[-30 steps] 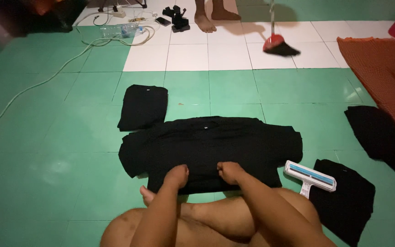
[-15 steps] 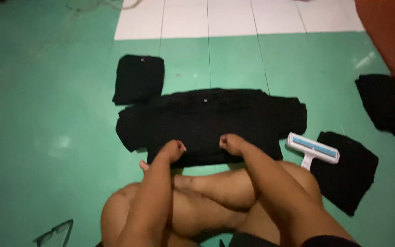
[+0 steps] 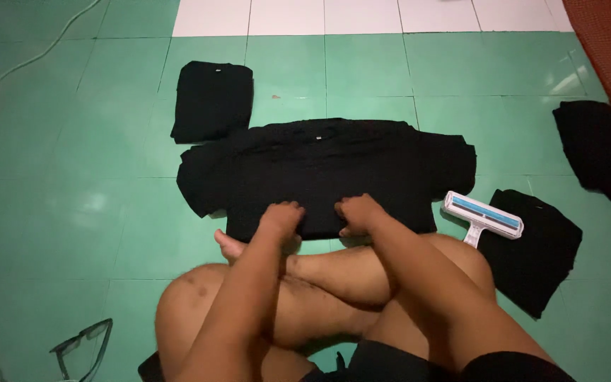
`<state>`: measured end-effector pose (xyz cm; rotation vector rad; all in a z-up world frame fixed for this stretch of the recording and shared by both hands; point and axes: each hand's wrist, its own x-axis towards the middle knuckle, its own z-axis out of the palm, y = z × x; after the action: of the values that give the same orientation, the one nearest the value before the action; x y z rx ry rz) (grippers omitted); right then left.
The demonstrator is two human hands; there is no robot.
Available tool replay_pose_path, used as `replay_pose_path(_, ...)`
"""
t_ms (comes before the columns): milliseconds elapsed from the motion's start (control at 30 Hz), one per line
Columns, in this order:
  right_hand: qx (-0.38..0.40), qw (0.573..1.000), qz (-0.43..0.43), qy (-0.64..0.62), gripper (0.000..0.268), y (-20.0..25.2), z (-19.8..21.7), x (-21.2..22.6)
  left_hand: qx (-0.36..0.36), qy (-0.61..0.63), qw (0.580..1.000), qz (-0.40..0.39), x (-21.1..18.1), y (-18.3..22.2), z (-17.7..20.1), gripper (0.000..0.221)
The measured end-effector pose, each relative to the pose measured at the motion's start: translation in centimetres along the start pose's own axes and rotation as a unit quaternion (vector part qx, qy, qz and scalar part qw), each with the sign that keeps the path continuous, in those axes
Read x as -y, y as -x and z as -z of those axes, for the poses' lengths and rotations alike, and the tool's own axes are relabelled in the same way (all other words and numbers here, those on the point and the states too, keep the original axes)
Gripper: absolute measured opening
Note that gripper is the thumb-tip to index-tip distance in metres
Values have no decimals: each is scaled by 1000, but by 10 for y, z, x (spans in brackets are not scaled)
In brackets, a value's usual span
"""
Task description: Using a lint roller to clean a black t-shirt and then folding it on the floor.
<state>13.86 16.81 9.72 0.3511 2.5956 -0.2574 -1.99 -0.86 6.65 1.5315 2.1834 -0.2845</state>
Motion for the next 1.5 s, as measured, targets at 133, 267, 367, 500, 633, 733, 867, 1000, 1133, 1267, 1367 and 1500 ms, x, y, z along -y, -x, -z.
replay_pose_path(133,-53,998,29,33,36,-24,-29,-11,-40,27,998,-39,-7,-13,-10,46)
replay_pose_path(267,-56,998,1,-38,41,-28,-33,-19,-60,269,960,50,7,2,7,32)
replay_pose_path(367,-43,998,23,-48,61,1,-1,-1,-80,307,945,79,9,9,14,32)
replay_pose_path(500,-71,997,26,1,57,-18,-15,-4,-75,299,949,67,7,-4,11,25)
replay_pose_path(633,-70,994,-10,-87,33,-34,-35,-19,-62,249,965,47,-11,19,35,29)
replay_pose_path(733,-73,987,-22,-142,34,-35,-25,-22,-60,233,971,6,-17,29,52,41)
replay_pose_path(867,-63,986,-26,-154,37,-36,-30,-25,-84,147,985,29,-8,4,25,33)
replay_pose_path(1000,-46,992,-27,-116,40,-17,-12,-9,-87,100,990,46,4,-5,9,34)
replay_pose_path(1133,-39,999,-35,-4,50,-29,-26,-14,-91,64,986,127,30,-27,-28,16)
replay_pose_path(1267,-82,992,-94,4,42,-17,-30,-19,-103,21,966,235,39,-9,-30,20)
replay_pose_path(1367,-72,984,-161,-11,37,-29,-57,-52,-117,52,952,278,44,6,-19,20)
replay_pose_path(1500,-36,968,-243,-47,31,-7,-41,-76,-38,89,946,309,41,29,16,21)
